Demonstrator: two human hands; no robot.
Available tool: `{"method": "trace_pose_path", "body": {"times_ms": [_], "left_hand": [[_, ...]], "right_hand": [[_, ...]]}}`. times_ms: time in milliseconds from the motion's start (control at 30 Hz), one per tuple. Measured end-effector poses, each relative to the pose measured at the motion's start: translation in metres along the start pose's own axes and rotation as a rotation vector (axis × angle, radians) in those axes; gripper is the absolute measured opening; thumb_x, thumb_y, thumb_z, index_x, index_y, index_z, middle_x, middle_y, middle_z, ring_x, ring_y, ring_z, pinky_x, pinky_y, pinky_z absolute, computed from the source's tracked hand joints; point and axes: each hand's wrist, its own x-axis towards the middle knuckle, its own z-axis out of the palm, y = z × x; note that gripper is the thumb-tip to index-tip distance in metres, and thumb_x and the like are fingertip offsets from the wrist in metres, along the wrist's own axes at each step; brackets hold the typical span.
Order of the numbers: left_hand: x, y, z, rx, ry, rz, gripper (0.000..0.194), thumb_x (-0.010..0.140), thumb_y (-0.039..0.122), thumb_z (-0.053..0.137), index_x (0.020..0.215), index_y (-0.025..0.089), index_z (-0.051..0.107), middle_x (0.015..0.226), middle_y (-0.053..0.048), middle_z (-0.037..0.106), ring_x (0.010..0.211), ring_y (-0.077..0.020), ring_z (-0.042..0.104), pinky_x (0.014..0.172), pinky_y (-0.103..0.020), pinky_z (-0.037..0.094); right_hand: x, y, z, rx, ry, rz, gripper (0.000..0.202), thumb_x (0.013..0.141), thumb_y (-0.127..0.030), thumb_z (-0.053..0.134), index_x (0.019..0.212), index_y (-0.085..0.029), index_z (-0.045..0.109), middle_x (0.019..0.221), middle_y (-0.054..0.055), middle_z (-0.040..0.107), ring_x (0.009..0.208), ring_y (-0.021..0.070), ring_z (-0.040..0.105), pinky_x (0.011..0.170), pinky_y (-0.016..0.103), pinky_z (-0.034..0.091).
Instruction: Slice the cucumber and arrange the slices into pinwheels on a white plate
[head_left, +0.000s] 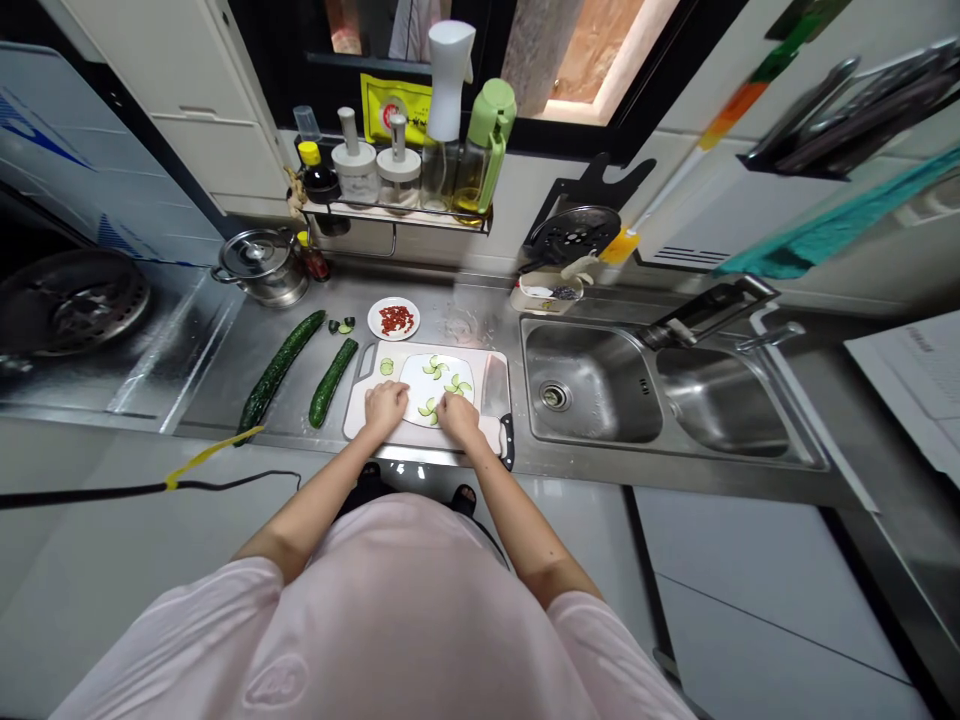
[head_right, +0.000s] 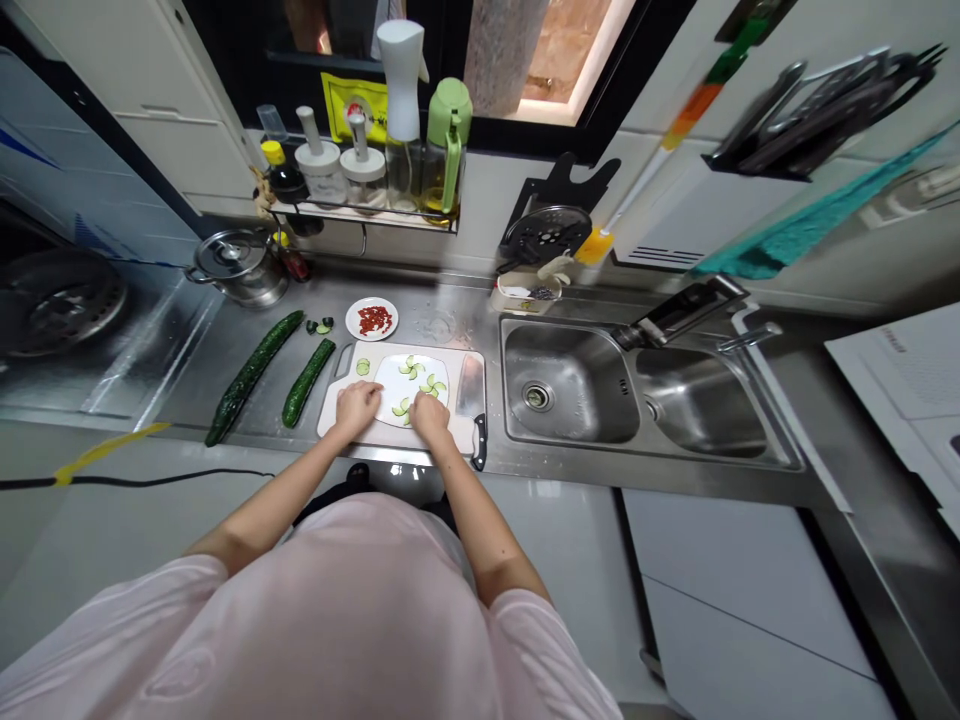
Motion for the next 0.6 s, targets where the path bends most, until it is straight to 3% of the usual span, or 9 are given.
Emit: {"method": "trace_pose_path", "body": {"times_ms": [100,267,600], "left_hand": [[0.014,-0.014,-0.007,-0.009,0.068,-0.189,0.029,0.087,0.027,0.044,0.105,0.024,0.068,0.107,-0.007,0.068,0.100,-0.0243,0.058,0.084,-0.037,0.037],[0.032,-0.028,-0.013,0.002,0.107,-0.368,0.029,0.086,0.031,0.047,0.108,0.024,0.065,0.103,-0.008,0.069,0.101,-0.0259,0.058,0.088,-0.039,0.037],[0.050,-0.031,-0.006,0.050,0.069,-0.432,0.032,0.084,0.041,0.048,0.104,0.022,0.065,0.107,-0.012,0.065,0.106,-0.0293,0.055,0.092,-0.046,0.034]], "right_hand": [[-0.005,0.003,-0.003,0.041,0.031,-0.027,0.024,0.094,-0.026,0.039,0.105,-0.019,0.059,0.103,0.009,0.066,0.090,0.0190,0.060,0.069,0.025,0.039],[-0.012,0.005,-0.007,0.064,0.052,-0.048,0.024,0.095,-0.028,0.039,0.105,-0.019,0.059,0.102,0.007,0.065,0.089,0.0178,0.059,0.067,0.024,0.036],[-0.019,0.013,-0.006,0.107,0.093,-0.054,0.025,0.095,-0.028,0.038,0.102,-0.019,0.061,0.100,0.006,0.065,0.087,0.0167,0.058,0.067,0.023,0.034]]}}
